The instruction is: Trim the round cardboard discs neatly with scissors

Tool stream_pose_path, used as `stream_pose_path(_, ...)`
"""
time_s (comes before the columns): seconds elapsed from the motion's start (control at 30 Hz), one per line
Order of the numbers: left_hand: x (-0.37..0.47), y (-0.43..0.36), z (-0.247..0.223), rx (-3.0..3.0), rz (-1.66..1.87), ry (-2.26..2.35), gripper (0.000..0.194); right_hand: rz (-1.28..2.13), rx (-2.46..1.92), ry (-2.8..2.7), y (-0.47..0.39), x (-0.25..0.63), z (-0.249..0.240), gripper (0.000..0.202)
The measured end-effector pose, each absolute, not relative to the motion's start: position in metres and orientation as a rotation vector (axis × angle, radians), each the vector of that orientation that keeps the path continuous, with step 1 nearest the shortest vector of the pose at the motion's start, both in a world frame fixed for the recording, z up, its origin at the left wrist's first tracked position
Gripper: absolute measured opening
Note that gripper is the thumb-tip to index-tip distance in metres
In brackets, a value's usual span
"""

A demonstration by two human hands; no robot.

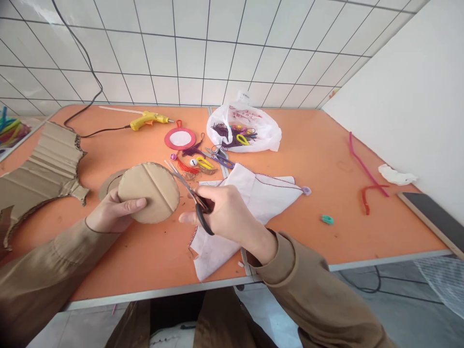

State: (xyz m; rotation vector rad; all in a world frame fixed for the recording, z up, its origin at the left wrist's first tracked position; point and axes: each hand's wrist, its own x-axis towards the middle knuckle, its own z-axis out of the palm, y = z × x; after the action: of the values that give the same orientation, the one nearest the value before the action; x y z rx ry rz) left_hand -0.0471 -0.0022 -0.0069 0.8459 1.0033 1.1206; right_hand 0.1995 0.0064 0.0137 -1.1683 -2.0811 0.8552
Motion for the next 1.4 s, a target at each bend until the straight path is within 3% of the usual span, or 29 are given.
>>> stream_pose_path(0.2, -0.0485, 0.0004, -0.0087, 0.844, 1.185, 0.988, 0.036, 1.185, -1.115, -2.027, 0.0054, 0.2044, 0.0202, 0.05)
stream_pose_path(0.53, -0.0487, -0.0007, -0.0097, 0.901, 1.222, 0.958, 0.039, 1.112, -1.168, -2.159, 0.0068, 0.2043, 0.0223, 0.047)
stream_pose_path(0.93, -0.0509, 0.0019, -0.016, 0.981, 0.988, 0.851, 0.025, 1.422, -0.933, -2.047, 0.0093, 0.2064, 0.0189, 0.061)
stream_pose_path(1.4, -0.0485, 0.0002, -0.0149, 1.045, 0.888, 0.868, 0.033, 1.369, -0.903, -2.11, 0.0068, 0.2026, 0.0244, 0.052)
